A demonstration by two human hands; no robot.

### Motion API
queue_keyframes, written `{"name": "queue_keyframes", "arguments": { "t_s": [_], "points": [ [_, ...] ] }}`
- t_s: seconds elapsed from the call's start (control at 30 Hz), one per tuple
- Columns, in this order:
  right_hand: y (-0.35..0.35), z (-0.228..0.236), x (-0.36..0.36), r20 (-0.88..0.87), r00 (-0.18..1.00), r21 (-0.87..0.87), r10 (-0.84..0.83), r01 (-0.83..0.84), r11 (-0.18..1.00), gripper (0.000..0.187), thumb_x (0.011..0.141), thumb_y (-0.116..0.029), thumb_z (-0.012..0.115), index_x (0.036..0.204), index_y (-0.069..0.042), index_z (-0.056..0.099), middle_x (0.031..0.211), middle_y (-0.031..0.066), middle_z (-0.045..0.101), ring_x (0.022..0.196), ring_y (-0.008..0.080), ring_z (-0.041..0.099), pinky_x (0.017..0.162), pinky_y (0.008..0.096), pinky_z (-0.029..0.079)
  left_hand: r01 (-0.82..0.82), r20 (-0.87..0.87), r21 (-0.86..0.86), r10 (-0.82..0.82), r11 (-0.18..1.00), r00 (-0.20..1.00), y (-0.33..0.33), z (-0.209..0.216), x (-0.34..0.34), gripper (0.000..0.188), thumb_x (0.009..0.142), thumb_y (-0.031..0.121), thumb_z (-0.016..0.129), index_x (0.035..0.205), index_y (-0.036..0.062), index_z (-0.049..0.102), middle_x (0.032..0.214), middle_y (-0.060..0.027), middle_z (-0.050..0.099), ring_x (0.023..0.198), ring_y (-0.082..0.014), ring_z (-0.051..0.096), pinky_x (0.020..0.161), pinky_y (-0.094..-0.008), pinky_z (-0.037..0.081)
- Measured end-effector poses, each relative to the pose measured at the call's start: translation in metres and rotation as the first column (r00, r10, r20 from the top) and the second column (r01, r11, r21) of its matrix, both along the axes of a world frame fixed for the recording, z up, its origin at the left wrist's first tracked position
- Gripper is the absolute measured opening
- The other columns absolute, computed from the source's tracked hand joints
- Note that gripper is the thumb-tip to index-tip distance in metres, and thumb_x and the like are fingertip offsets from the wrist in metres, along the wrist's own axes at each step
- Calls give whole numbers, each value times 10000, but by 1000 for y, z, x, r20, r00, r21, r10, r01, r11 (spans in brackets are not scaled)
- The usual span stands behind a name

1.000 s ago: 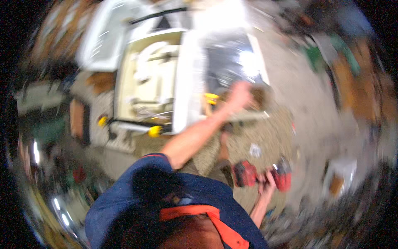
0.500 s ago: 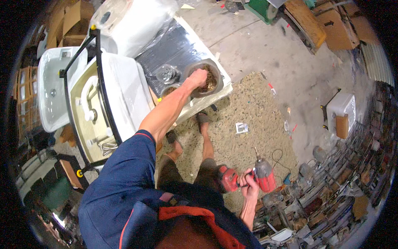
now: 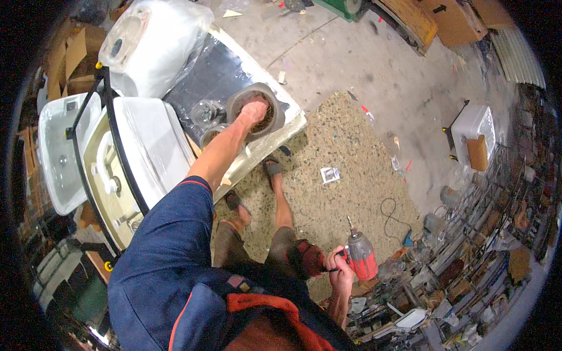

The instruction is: The person positions a metal frame under a white sink and secures it using a cordless drill and screws. They repeatedly pick screws from a container and fasten them into the frame corners.

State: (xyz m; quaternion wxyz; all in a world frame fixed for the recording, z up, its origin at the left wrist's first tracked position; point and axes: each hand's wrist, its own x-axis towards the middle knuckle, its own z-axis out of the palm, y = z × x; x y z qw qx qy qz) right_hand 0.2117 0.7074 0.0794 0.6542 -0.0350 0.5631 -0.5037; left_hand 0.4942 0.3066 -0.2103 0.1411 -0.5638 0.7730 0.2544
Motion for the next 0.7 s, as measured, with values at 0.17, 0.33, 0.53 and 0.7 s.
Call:
{"name": "queue_keyframes", "arguments": {
  "t_s": [0.17, 0.33, 0.53, 0.7],
  "points": [
    [5, -5, -2, 43, 999, 18, 24, -25, 1000, 234, 886, -231, 632, 994, -35, 564, 587, -3, 414, 529, 157, 420, 599, 326, 361, -153, -10, -110, 153, 982, 988, 8, -19, 7, 222, 835, 101, 598, 992, 66, 750, 1119, -164, 699, 1050, -339, 673, 893, -409, 548],
    [2, 2, 7, -13, 999, -26, 44, -44, 999, 272, 851, -222, 672, 1012, -20, 586, 570, 5, 431, 513, 162, 429, 575, 318, 364, -213, -84, -46, 209, 976, 974, 8, -13, -1, 254, 860, 132, 565, 1016, 51, 748, 1124, -175, 698, 1067, -337, 669, 904, -419, 541],
    [1, -1, 12, 60, 992, 30, 112, -114, 993, 277, 846, -198, 675, 1024, -10, 575, 579, 13, 442, 517, 158, 426, 575, 321, 374, -386, -75, 144, 399, 911, 914, 12, 29, 8, 283, 867, 118, 532, 1033, 4, 732, 1107, -231, 691, 1053, -382, 671, 905, -459, 538],
    [-20, 7, 23, 11, 985, 42, 173, -173, 984, 259, 838, -173, 703, 993, -9, 578, 599, 0, 448, 514, 128, 418, 524, 294, 354, -627, -368, 101, 614, 773, 698, 38, 125, 2, 299, 805, 25, 550, 1055, 8, 713, 1000, -237, 701, 922, -411, 682, 834, -482, 552]
  ]
}}
